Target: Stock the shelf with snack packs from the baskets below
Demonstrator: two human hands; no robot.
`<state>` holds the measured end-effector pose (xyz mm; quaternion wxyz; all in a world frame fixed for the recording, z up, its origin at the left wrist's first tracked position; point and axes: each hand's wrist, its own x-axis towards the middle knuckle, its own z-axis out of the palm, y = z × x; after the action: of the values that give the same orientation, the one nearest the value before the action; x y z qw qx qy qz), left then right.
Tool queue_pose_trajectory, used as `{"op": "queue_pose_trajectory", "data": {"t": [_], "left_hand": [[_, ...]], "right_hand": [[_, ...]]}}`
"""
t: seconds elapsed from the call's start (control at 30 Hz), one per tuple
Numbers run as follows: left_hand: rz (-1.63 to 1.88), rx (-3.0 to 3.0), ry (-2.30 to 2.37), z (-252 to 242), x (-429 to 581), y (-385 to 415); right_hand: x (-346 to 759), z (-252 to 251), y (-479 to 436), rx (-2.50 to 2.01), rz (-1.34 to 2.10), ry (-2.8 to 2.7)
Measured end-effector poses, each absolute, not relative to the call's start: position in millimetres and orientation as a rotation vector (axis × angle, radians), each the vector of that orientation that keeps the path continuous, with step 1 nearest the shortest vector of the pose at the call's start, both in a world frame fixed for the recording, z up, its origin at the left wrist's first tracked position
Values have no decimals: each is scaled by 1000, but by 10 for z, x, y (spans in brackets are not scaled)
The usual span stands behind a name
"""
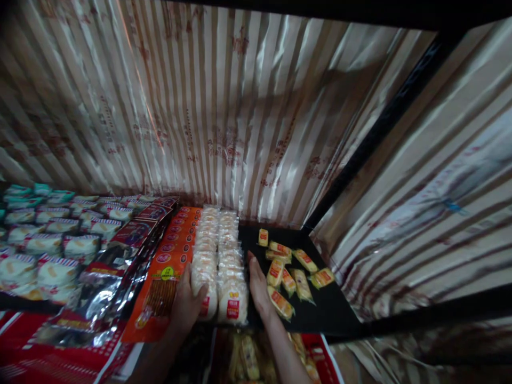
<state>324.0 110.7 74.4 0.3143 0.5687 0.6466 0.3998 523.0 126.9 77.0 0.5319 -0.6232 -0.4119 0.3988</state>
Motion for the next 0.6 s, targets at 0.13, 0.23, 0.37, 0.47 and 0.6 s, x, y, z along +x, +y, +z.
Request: {"op": "queue_pose_trajectory", "data": {"t": [0.13,0.23,0.37,0.47,0.6], "left_hand": [[1023,1500,1663,779,3234,1134],[1027,1495,1649,787,3226,1149],[1059,1494,1617,748,3221,1174],[1066,1514,1594,693,3215,1176],[1069,1564,1637,698,3184,1198]], "right_hand": [[5235,814,1400,-1410,1105,-978],[5229,866,1438,-1373,1157,-965],[5253,927,1509,-1413,1163,-929],[5301,934,1609,-1433,1204,-1002],[5430,923,1783,-1543,1167,-1064]]}}
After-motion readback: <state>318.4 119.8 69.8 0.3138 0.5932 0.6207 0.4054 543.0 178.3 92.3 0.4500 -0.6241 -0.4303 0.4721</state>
